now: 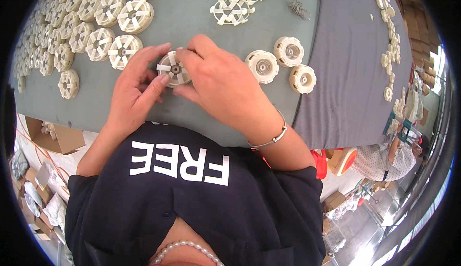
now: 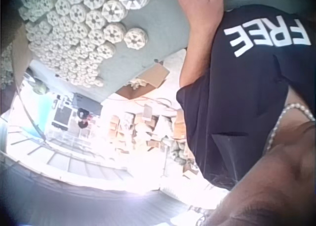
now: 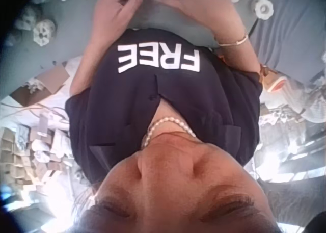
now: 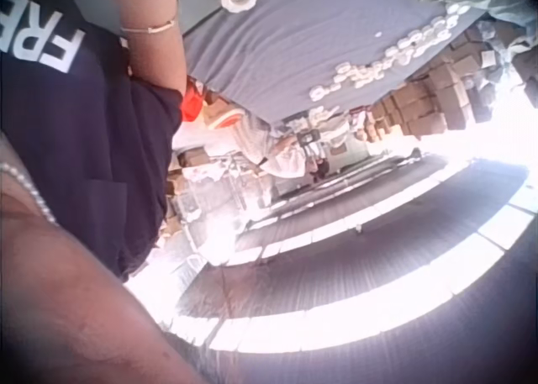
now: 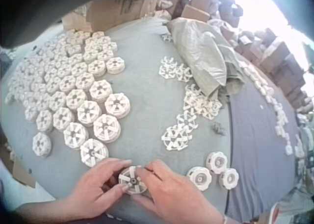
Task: The person assembles small mechanical components by hand on a gray workbench. They repeatedly pick up a white plastic base, insert a metal spring, and attach a white plastic star-shaped cover, then place the finished unit on the table. The process is repeated continuously throughout the clip.
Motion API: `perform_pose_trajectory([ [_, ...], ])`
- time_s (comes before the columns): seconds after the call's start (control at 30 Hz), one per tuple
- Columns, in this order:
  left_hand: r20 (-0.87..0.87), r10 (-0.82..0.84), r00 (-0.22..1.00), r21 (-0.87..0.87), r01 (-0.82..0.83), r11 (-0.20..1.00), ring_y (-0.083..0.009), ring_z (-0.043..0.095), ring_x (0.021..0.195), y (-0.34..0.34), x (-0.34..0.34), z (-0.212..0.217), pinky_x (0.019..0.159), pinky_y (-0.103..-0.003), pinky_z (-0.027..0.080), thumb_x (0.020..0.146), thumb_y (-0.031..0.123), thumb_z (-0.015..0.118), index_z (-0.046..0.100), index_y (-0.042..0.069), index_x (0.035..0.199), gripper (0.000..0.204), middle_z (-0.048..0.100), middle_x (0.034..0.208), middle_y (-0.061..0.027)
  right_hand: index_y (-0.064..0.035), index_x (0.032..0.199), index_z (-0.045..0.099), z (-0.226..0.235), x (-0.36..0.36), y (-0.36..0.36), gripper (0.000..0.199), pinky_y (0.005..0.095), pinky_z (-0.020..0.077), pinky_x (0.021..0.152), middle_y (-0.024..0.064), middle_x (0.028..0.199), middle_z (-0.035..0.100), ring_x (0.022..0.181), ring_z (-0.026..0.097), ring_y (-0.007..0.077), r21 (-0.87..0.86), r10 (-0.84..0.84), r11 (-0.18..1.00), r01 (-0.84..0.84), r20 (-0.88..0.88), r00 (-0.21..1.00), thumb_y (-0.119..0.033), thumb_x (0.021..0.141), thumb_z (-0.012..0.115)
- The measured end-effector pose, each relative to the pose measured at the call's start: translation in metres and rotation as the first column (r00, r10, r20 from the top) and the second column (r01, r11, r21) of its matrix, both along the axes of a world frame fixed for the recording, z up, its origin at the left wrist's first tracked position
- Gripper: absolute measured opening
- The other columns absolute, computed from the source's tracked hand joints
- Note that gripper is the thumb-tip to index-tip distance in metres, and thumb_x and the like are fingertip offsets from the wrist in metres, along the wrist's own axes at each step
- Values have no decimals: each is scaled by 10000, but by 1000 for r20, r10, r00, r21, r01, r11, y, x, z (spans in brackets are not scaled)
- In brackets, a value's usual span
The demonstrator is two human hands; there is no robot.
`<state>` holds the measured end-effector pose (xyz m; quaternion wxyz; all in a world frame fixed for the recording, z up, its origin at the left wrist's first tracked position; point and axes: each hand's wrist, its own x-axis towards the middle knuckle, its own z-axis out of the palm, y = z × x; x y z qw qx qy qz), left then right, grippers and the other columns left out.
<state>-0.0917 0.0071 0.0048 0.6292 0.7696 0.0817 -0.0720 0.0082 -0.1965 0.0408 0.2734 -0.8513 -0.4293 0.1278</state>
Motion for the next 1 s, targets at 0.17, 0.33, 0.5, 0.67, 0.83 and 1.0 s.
perform_pose_trajectory([
  [0.17,55,60,997,-25,-58,998,-146,611,749,-7,-1,-7,687,-284,544,919,35,763,608,71,1496,599,636,1312,-108,-51,1303,684,1,-16,10,577,401,592,827,97,1212,629,981,701,308,-152,-45,987,51,40,998,-175,782,898],
  [0.33,92,-90,992,156,75,985,-128,606,715,1,-5,0,647,-268,538,812,27,847,607,77,1503,733,645,1359,-112,-118,1351,701,1,30,-14,637,412,591,886,88,1286,655,1078,695,313,37,20,999,-20,3,1000,-198,758,918],
  [0.5,376,101,921,415,-265,870,-53,590,739,34,5,15,612,-205,501,769,11,896,630,67,1474,755,668,1417,-70,-98,1283,733,-17,92,-30,539,433,594,921,93,1285,689,1108,703,322,-16,-173,981,191,356,918,-277,804,904],
  [0.67,465,24,885,586,-329,741,-97,620,772,27,18,38,644,-240,528,792,190,931,589,71,1489,785,656,1403,-77,-64,1195,761,-2,103,-24,355,324,536,781,43,1000,720,909,659,161,36,-341,937,347,-110,934,-323,957,803],
  [0.83,299,-326,897,487,150,860,-307,700,1061,-65,25,7,807,-378,605,810,285,905,559,137,1511,796,560,1460,-87,-16,1110,761,-2,114,-36,377,287,481,714,13,880,684,807,566,72,15,-362,914,405,-418,833,-382,1030,723],
  [1.0,179,-420,890,489,290,823,-315,697,1125,-60,22,-3,848,-396,603,821,214,875,556,177,1521,770,584,1447,-67,-24,1147,759,-22,114,-52,432,313,494,700,29,873,686,736,551,115,-137,-504,853,503,31,863,-426,988,769],
])
